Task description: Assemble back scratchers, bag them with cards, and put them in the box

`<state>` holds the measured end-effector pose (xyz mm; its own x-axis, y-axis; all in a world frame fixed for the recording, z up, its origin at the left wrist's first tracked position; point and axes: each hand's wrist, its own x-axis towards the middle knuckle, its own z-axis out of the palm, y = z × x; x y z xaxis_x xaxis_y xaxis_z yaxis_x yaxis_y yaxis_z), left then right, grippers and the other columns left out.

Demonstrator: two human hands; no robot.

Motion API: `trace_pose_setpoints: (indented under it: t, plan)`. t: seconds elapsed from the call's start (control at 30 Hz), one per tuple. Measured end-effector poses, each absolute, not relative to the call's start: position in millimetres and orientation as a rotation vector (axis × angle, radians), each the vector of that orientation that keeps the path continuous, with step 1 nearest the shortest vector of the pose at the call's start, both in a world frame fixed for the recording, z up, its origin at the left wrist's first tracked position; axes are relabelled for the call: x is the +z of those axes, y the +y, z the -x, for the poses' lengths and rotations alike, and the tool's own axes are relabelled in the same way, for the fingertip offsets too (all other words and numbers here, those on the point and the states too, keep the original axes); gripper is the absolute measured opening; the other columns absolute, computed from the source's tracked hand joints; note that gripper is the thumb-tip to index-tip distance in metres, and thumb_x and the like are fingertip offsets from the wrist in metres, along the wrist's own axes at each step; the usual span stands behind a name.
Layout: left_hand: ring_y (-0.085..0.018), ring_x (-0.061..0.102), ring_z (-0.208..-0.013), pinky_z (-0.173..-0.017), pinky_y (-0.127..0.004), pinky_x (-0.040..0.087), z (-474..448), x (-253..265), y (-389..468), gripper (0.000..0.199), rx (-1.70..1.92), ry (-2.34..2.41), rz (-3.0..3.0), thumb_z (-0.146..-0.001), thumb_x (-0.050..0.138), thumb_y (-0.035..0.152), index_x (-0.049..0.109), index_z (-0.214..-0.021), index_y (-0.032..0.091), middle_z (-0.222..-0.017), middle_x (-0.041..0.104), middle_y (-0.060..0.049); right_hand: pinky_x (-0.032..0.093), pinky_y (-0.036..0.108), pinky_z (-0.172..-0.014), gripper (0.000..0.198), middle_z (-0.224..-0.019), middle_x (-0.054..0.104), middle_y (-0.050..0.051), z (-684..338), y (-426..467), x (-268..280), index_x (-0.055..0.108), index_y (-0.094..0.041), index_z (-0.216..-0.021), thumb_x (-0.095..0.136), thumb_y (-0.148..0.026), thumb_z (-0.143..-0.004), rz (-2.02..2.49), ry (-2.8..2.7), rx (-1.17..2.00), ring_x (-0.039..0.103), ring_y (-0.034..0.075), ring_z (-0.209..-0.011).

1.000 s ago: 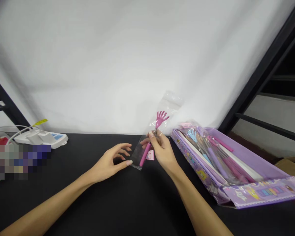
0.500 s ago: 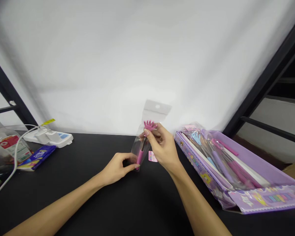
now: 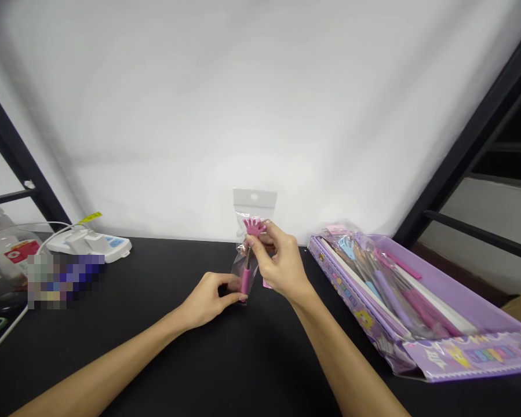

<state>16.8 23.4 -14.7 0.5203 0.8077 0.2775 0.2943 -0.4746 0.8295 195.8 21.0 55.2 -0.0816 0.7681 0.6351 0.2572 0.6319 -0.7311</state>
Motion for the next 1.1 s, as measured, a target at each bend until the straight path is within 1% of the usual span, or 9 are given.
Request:
trace_pose_setpoints:
  t: [0.23,0.47,0.63,0.73,0.8,0.87,0.97,1.03,1.1]
  plan:
    - [-0.012,0.046,-0.066,-0.065,-0.024,0.036,-17,-14,24,0.019,0.861,0.907,-2.096,-0.086,0.065,0.032,0.065,-0.075,0.017,-0.069,0.054,0.004,0.053,0.030,-0.060,0.021,-0.070,0.071,0.002,-194,22,50,0.058,-0.023,-0.082,0.063,-0.042,-0.090,0.853,-1.640,0.531,0.068,0.020,-0.064]
    - [-0.013,0.050,-0.067,-0.067,-0.024,0.040,-18,-16,25,0.018,0.862,0.913,-2.143,-0.087,0.064,0.032,0.065,-0.078,0.017,-0.072,0.059,0.002,0.052,0.027,-0.056,0.024,-0.067,0.069,0.001,-200,23,45,0.056,-0.023,-0.080,0.064,-0.043,-0.089,0.879,-1.575,0.525,0.068,0.018,-0.063]
    - [-0.018,0.063,-0.085,-0.081,-0.030,0.050,-18,-18,25,0.021,0.927,0.879,-2.071,-0.091,0.060,0.034,0.069,-0.101,0.018,-0.094,0.070,-0.004,0.059,0.031,-0.068,0.031,-0.087,0.075,0.005,-215,33,37,0.059,-0.022,-0.096,0.066,-0.051,-0.086,0.854,-1.347,0.723,0.073,0.021,-0.079]
    - [-0.020,0.066,-0.089,-0.083,-0.032,0.053,-19,-20,24,0.027,0.899,0.849,-1.948,-0.092,0.058,0.036,0.068,-0.108,0.017,-0.099,0.071,-0.006,0.061,0.035,-0.069,0.046,-0.104,0.074,0.006,-224,35,31,0.054,-0.026,-0.112,0.073,-0.051,-0.079,0.889,-1.288,0.929,0.073,0.024,-0.087]
    - [-0.020,0.068,-0.089,-0.083,-0.034,0.054,-18,-19,22,0.034,0.882,0.814,-1.868,-0.091,0.061,0.037,0.064,-0.119,0.018,-0.095,0.071,-0.006,0.061,0.037,-0.068,0.056,-0.102,0.074,0.005,-228,35,28,0.049,-0.028,-0.118,0.078,-0.048,-0.075,0.917,-1.261,1.046,0.074,0.024,-0.084]
    - [-0.020,0.068,-0.086,-0.085,-0.037,0.055,-16,-16,19,0.054,0.879,0.770,-1.825,-0.088,0.066,0.037,0.050,-0.137,0.023,-0.094,0.069,-0.004,0.060,0.035,-0.065,0.060,-0.090,0.075,0.003,-230,36,25,0.048,-0.027,-0.119,0.080,-0.045,-0.073,0.940,-1.209,1.084,0.073,0.023,-0.078]
    - [-0.022,0.066,-0.097,-0.092,-0.042,0.054,-9,-10,17,0.089,0.871,0.660,-1.956,-0.073,0.082,0.034,0.032,-0.147,0.033,-0.119,0.063,-0.007,0.058,0.029,-0.058,0.059,-0.077,0.073,-0.001,-234,40,22,0.049,-0.026,-0.117,0.083,-0.040,-0.070,0.953,-1.106,1.066,0.071,0.019,-0.069]
    - [-0.024,0.059,-0.111,-0.098,-0.043,0.051,-5,-6,16,0.081,0.839,0.606,-2.175,-0.070,0.085,0.029,0.045,-0.140,0.035,-0.141,0.047,-0.009,0.057,0.028,-0.057,0.057,-0.076,0.072,-0.002,-238,42,20,0.050,-0.025,-0.114,0.083,-0.038,-0.070,0.971,-1.061,1.073,0.069,0.017,-0.065]
    - [-0.024,0.053,-0.119,-0.102,-0.043,0.048,-3,-5,17,0.043,0.847,0.600,-2.379,-0.079,0.077,0.025,0.063,-0.119,0.032,-0.150,0.035,-0.006,0.057,0.028,-0.057,0.051,-0.077,0.072,-0.001,-240,43,18,0.052,-0.024,-0.109,0.082,-0.038,-0.070,1.010,-1.050,1.088,0.069,0.017,-0.064]
